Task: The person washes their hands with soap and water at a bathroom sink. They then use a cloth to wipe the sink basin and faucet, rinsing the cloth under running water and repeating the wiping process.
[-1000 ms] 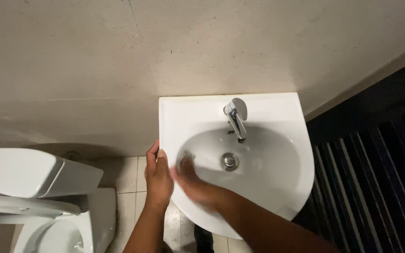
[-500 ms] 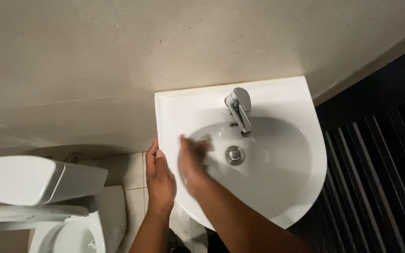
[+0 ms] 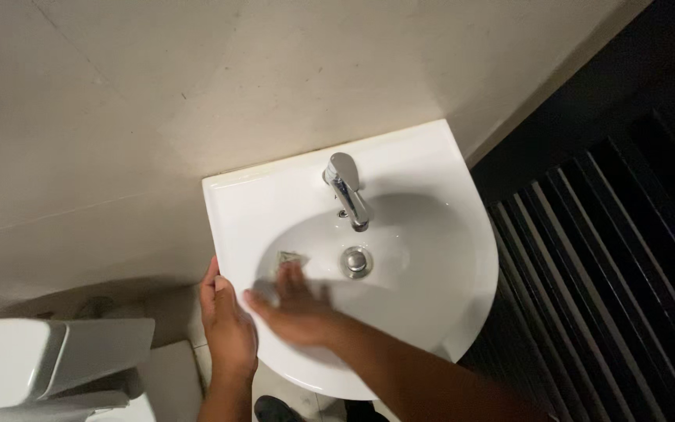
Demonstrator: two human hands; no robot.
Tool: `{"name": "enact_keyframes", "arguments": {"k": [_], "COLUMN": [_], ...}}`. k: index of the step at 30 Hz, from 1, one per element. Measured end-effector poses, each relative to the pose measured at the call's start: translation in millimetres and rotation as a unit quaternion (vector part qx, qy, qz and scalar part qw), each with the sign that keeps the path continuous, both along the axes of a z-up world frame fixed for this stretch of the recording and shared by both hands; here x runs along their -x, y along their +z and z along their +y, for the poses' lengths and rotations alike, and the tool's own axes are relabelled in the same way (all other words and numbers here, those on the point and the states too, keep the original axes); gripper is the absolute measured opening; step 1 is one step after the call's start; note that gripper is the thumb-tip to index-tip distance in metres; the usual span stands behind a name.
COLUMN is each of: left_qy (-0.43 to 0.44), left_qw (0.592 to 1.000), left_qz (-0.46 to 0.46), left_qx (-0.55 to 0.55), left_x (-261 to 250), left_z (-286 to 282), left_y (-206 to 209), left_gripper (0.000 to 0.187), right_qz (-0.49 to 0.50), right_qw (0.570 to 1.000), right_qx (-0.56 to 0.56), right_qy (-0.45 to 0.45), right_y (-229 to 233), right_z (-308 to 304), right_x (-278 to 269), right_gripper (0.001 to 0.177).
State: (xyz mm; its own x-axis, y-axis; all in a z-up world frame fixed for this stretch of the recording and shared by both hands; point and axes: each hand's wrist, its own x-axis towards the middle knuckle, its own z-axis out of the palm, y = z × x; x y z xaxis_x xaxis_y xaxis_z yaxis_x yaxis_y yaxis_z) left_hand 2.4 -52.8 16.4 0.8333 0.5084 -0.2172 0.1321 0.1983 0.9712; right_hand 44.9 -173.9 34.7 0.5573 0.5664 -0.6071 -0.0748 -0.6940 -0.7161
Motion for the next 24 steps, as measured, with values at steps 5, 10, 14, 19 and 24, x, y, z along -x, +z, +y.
{"name": "enact_keyframes", "arguments": {"k": [5, 10, 14, 19, 24], "left_qy": [-0.010, -0.005, -0.028, -0.010, -0.042], "left_qw": [0.998, 0.995, 0.999, 0.997, 0.995], "left_qz": [0.024, -0.028, -0.005, 0.000, 0.041], "left_qx": [-0.052, 0.096, -0.028, 0.079, -0.081], "left_x": [4, 4, 4, 4, 7], "left_z": [2, 6, 8, 7, 8], "left_y": [-11, -20, -19, -16, -16], "left_gripper": [0.050, 0.053, 0.054, 0.057, 0.059], "right_qz": [0.010, -0.027, 0.058, -0.020, 0.009], "right_qw": [0.999, 0.999, 0.987, 0.985, 0.983], "right_qx": [-0.040, 0.028, -0.109, -0.020, -0.063], "right_qy": [0.027, -0.035, -0.105, -0.169, -0.172], "right_y": [-1, -9, -11, -35, -30], "right_z": [15, 4, 23, 29, 42], "right_x": [8, 1, 21, -1, 4], "right_gripper": [0.118, 0.113, 0.118, 0.112, 0.122]}}
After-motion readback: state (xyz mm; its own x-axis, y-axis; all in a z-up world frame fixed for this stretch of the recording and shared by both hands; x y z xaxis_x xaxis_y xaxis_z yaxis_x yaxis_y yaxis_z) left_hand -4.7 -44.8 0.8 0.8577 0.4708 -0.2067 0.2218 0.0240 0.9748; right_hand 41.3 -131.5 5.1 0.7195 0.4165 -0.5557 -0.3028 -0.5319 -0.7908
